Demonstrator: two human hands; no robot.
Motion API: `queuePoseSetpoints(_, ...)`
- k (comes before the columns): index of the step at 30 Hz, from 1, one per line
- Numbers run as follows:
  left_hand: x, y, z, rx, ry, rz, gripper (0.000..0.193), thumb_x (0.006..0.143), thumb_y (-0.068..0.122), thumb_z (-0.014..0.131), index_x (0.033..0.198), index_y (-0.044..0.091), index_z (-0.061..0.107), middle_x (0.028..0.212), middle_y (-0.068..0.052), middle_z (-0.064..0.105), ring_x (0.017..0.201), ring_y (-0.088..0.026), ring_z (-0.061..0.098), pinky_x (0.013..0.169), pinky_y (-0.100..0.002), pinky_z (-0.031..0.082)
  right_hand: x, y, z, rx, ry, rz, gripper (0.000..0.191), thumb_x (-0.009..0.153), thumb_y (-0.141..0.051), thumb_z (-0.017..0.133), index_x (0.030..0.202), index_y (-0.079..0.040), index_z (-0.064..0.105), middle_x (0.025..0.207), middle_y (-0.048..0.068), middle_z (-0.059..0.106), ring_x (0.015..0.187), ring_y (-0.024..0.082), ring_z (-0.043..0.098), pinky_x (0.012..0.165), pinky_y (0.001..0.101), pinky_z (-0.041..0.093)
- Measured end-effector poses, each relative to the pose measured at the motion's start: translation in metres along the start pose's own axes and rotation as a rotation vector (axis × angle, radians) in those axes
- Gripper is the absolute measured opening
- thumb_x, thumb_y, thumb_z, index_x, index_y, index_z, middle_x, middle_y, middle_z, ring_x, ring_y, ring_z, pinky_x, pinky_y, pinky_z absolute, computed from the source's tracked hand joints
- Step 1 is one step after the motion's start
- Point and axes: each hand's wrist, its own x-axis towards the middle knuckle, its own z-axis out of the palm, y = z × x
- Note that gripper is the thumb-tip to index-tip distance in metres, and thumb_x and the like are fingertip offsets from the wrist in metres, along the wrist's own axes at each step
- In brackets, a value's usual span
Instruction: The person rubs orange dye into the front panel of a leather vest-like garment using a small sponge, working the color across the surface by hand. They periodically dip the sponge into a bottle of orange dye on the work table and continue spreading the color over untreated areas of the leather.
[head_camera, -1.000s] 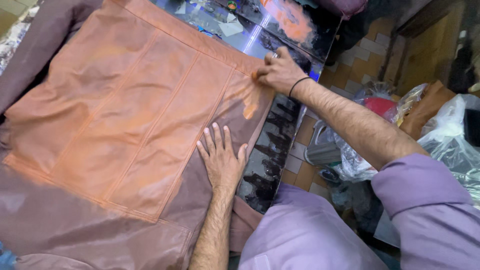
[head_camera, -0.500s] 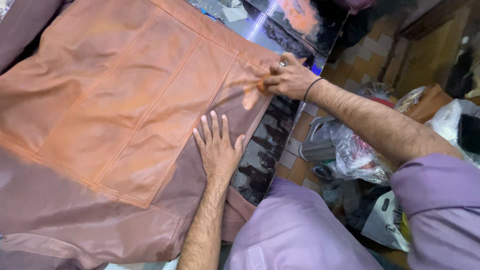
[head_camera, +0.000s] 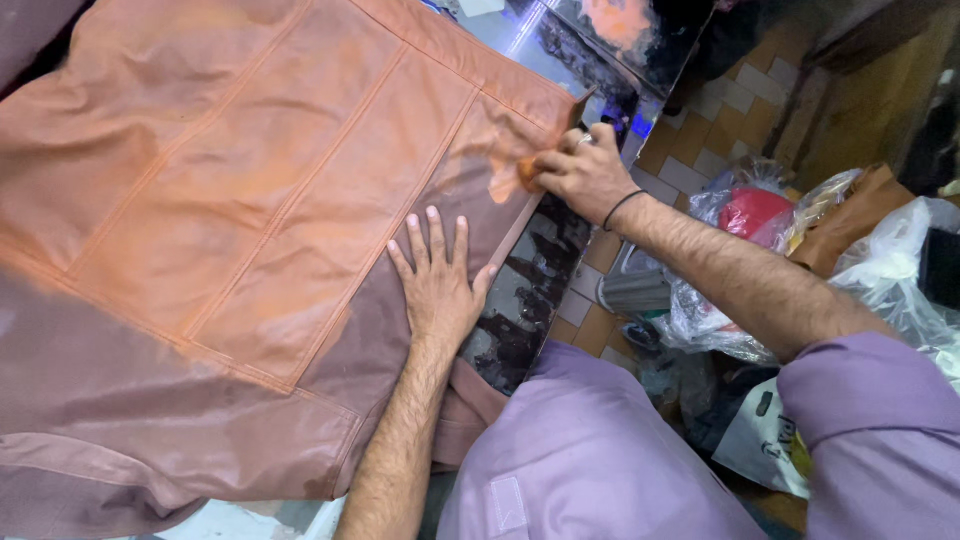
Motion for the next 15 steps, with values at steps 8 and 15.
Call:
queuePoseSetpoints(8,-0.041,0.006,-0.01,0.147,-0.115,0.11,0.07,0.093,0.038,0.06,0.155,0.013,0.041,0.166,-0.02,0.025,0.154,-0.04,0.018,0.12,-0.065,0.015,-0.047,-0.02,-0.001,0.944,0.492,0.959,0.019,0.098,-0.009,0.072,0.117,-0.01,0.071,0.123,0.001,0.068,0.104,0.012,0.06,0.089,0.0316,0.047)
queuePoseSetpoints(15,-0.041,0.008,-0.011,0.025,-0.192,0.124,0.06,0.096,0.036,0.058,0.147,0.005,0.047,0.161,-0.021,0.031,0.15,-0.04,0.025,0.119,-0.062,0.021,-0.049,-0.053,0.004,1.953,0.641,1.298,0.033,0.099,-0.015,0.069,0.13,-0.006,0.063,0.118,0.006,0.071,0.105,0.016,0.068,0.091,0.0344,0.055)
